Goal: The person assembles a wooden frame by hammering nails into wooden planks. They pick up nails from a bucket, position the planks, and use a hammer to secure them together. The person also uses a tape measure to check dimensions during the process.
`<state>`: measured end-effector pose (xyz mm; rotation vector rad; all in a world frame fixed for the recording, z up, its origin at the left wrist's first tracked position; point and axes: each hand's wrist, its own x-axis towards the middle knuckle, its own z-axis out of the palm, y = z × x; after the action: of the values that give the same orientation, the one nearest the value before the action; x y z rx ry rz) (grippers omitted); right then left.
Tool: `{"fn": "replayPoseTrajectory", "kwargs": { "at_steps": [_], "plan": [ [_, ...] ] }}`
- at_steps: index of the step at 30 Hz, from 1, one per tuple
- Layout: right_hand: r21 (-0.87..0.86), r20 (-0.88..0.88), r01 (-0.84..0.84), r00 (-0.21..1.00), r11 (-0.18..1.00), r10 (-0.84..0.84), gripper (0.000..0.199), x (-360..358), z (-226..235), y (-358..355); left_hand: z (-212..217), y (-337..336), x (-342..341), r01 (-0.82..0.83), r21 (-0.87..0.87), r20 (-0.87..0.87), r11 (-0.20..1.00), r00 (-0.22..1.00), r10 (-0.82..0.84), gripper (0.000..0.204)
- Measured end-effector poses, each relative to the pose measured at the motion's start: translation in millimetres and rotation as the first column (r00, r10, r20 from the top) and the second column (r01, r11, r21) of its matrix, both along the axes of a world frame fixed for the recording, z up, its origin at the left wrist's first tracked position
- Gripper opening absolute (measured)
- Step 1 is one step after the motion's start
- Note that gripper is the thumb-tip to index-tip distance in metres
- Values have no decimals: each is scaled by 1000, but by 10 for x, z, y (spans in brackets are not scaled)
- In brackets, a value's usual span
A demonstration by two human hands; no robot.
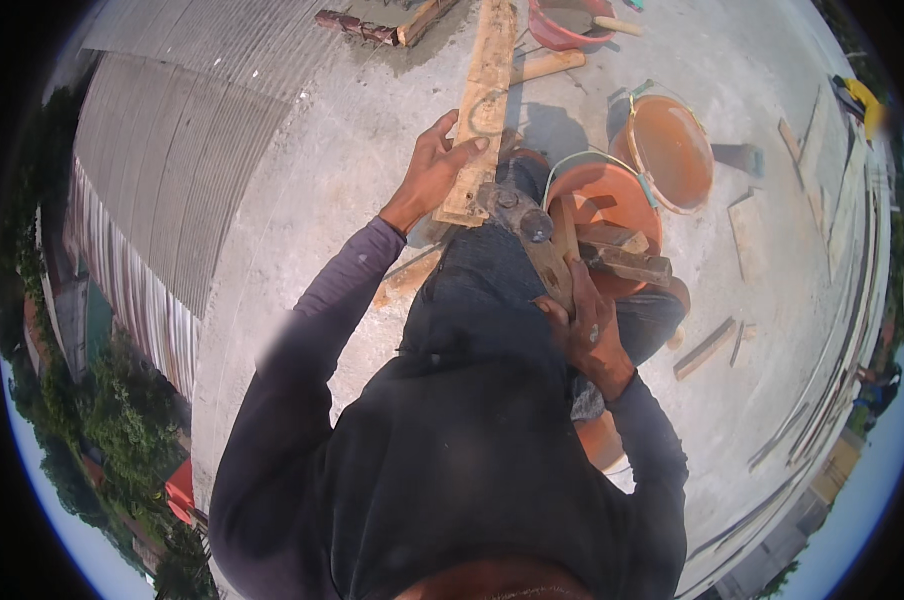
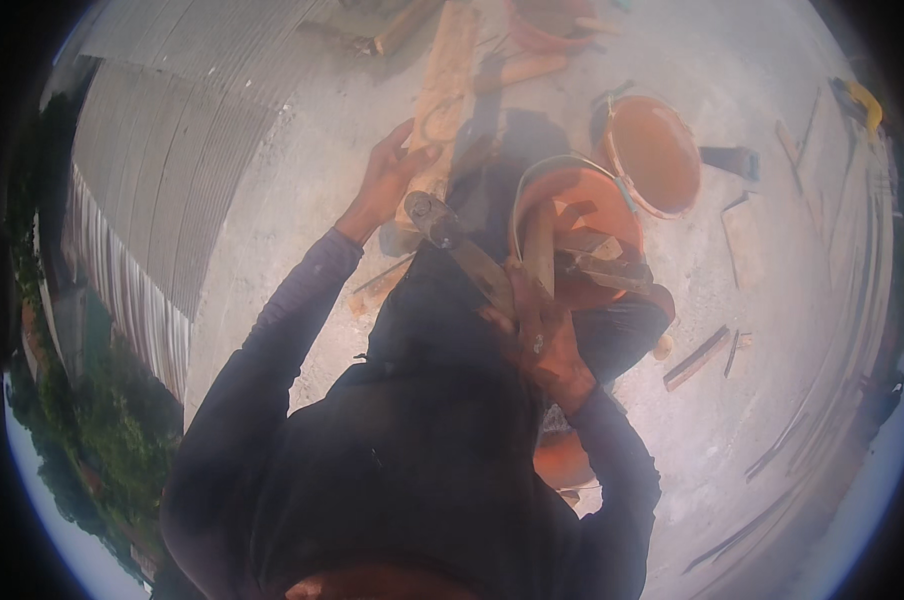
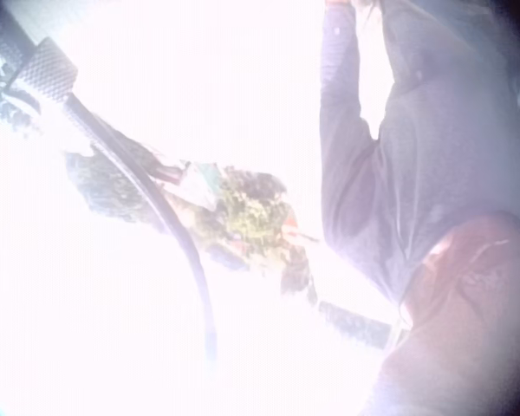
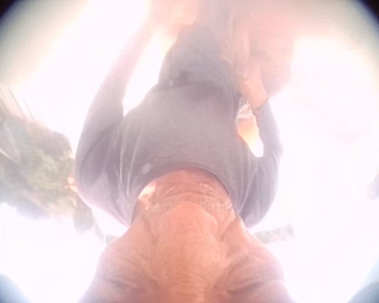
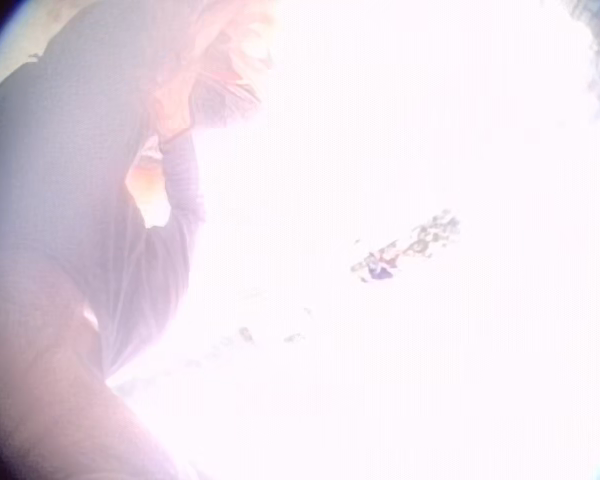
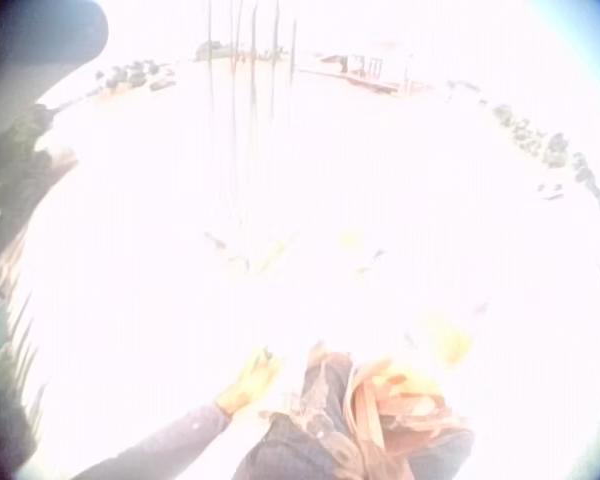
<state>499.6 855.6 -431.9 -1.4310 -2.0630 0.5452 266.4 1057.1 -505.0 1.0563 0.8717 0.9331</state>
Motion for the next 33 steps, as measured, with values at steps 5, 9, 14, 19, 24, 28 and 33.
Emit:
{"fn": "replayPoseTrajectory", "kwargs": {
  "at_steps": [5,9,14,19,24,28,33],
  "plan": [
    [5,-77,13,997,1000,-12,67,-130,146,119,-30,-34,-10,3,79,-236,997,972,16,76],
    [39,-88,119,989,992,-115,67,-14,266,124,-78,-27,-30,-5,47,-26,999,1000,7,70],
    [-38,-467,97,878,995,-104,69,217,238,-88,-46,-31,-46,-25,28,15,999,1000,25,62],
    [140,-375,-121,912,983,166,67,216,76,-9,19,-61,-35,-6,-26,-15,1000,1000,5,63],
    [-167,97,57,994,984,-41,64,-26,-80,138,-60,-30,42,-69,144,-159,987,983,92,68],
    [-96,-539,-32,842,995,-25,66,309,-17,-108,-89,-16,-6,8,59,52,998,999,-11,78],
    [-166,-542,-143,840,976,31,56,128,-197,-103,56,-17,29,-23,-16,-51,1000,998,23,80]
  ]
}}
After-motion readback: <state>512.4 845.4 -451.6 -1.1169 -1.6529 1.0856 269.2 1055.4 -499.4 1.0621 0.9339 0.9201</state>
